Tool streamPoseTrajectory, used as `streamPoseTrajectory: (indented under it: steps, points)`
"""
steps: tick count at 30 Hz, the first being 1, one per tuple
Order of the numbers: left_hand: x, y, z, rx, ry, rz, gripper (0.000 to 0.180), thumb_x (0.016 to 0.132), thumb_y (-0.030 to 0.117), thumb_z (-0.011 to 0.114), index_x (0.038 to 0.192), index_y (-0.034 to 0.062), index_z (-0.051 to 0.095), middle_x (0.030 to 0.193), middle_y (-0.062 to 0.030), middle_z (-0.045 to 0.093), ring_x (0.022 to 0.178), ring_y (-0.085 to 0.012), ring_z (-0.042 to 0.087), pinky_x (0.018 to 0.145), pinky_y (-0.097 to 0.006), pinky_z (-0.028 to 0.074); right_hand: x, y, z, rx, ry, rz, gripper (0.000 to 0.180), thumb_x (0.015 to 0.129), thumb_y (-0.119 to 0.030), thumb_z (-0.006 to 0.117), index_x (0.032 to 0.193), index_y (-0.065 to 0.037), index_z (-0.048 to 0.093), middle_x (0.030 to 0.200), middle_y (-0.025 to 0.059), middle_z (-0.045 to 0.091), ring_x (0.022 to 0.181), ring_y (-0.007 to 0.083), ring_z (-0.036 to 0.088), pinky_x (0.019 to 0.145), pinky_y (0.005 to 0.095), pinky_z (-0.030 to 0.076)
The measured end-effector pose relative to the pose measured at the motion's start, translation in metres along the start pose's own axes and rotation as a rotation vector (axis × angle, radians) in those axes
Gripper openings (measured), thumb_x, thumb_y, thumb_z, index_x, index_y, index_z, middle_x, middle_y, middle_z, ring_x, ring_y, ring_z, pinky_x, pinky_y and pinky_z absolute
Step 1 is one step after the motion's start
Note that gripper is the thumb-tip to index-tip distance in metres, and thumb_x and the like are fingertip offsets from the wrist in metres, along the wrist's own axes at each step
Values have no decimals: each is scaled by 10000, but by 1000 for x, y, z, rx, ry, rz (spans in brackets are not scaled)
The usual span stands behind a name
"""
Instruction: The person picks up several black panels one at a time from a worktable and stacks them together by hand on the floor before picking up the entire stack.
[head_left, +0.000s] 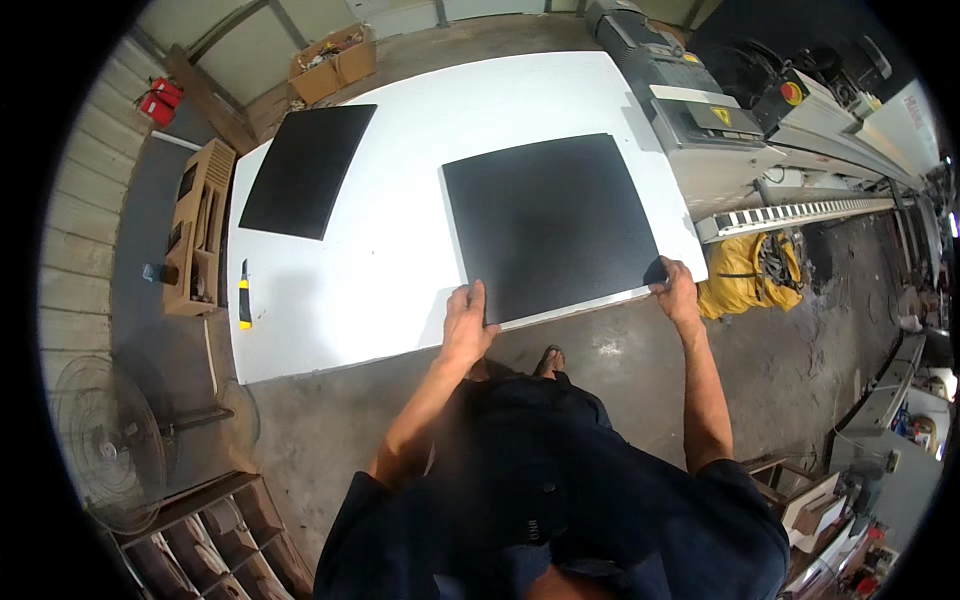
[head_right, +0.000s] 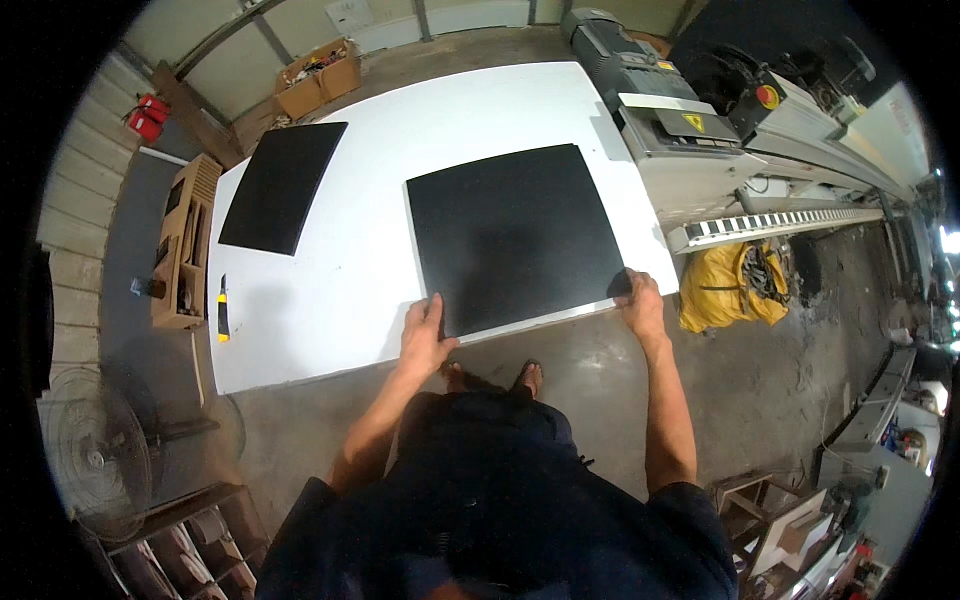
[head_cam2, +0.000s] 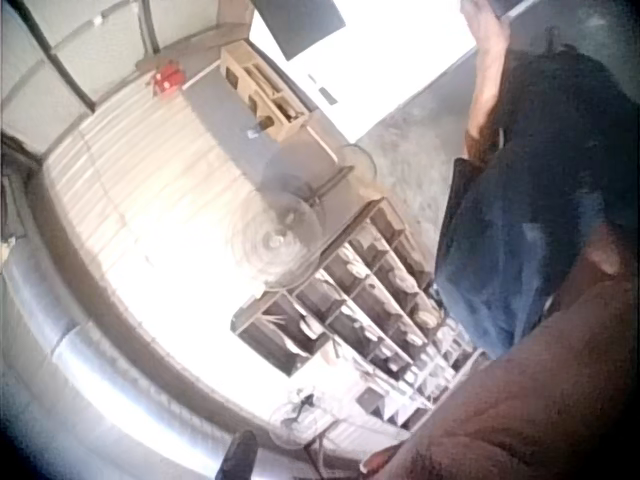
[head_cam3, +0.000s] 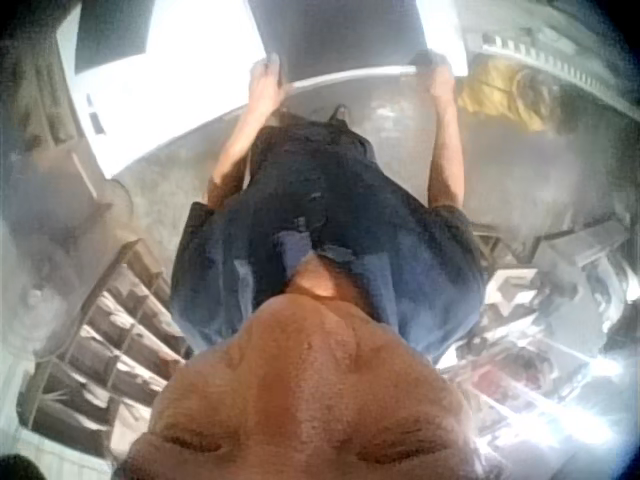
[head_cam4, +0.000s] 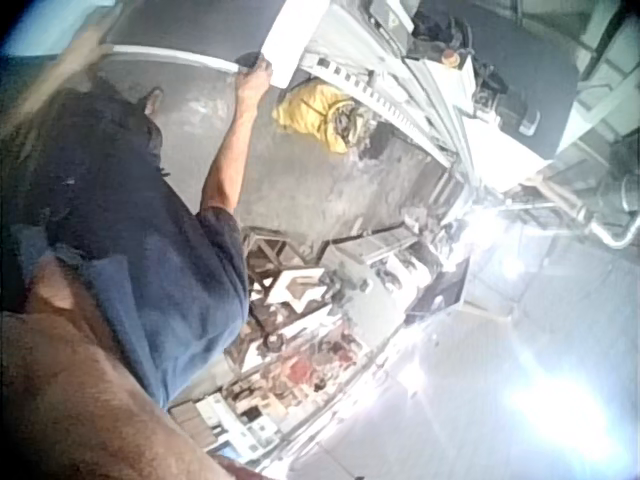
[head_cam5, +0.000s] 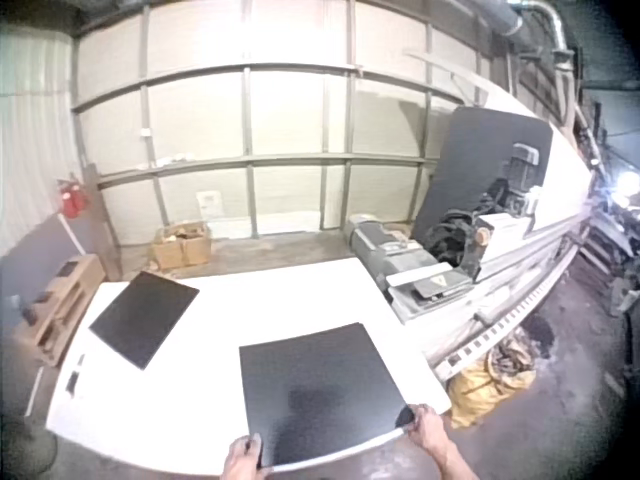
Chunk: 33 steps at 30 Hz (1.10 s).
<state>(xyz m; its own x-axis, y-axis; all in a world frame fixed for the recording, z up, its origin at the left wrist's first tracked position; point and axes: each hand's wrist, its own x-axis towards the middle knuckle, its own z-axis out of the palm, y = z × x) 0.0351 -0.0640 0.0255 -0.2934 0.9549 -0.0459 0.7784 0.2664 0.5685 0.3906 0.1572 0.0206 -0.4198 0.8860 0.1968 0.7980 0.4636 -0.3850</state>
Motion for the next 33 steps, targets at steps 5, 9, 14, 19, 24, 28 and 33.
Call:
streamPoseTrajectory:
  steps: [5,9,14,19,24,28,33]
  points:
    - [1,1,5,79,65,69,789,718,54,748,1381,-120,357,1267,-292,438,1153,-425,465,965,-443,445,13,10,6,72,-12,-62,496,644,-55,758,1116,11,618,990,193,641,927,369,623,822,418,514]
    - [7,1,4,78,29,28,770,708,86,749,1371,-93,403,1219,-273,486,1117,-420,485,967,-437,432,17,11,6,120,-25,-58,443,642,-61,757,1059,24,635,950,199,649,888,372,637,787,416,519]
    - [9,0,3,95,11,-7,771,717,88,745,1373,-101,388,1196,-261,493,1104,-411,492,953,-448,445,16,11,5,91,6,-117,434,639,-72,770,1041,29,639,924,201,651,869,367,639,771,415,519]
    - [17,-19,-5,168,28,25,776,716,93,738,1389,-74,390,1214,-256,490,1119,-406,495,968,-443,446,2,6,13,102,-18,-86,419,642,-97,802,1006,28,636,937,194,642,884,372,628,753,426,512]
    - [17,-13,-22,181,-29,-6,774,687,82,741,1369,-88,416,1183,-236,512,1099,-376,513,945,-421,463,-3,-10,12,152,8,-59,427,635,-91,805,1012,17,637,914,189,632,869,377,614,764,423,501]
    - [18,-15,-20,207,-35,27,795,676,93,762,1361,-108,414,1144,-235,520,1074,-374,520,927,-422,468,-5,-7,8,163,-4,-43,438,649,-114,798,1036,15,638,924,186,632,886,371,612,769,428,493]
    - [15,-22,-17,168,-13,45,801,676,98,774,1363,-98,413,1169,-257,519,1090,-394,516,940,-432,459,-8,-7,13,154,14,-38,438,663,-119,786,1052,10,632,950,186,628,917,370,605,803,424,493]
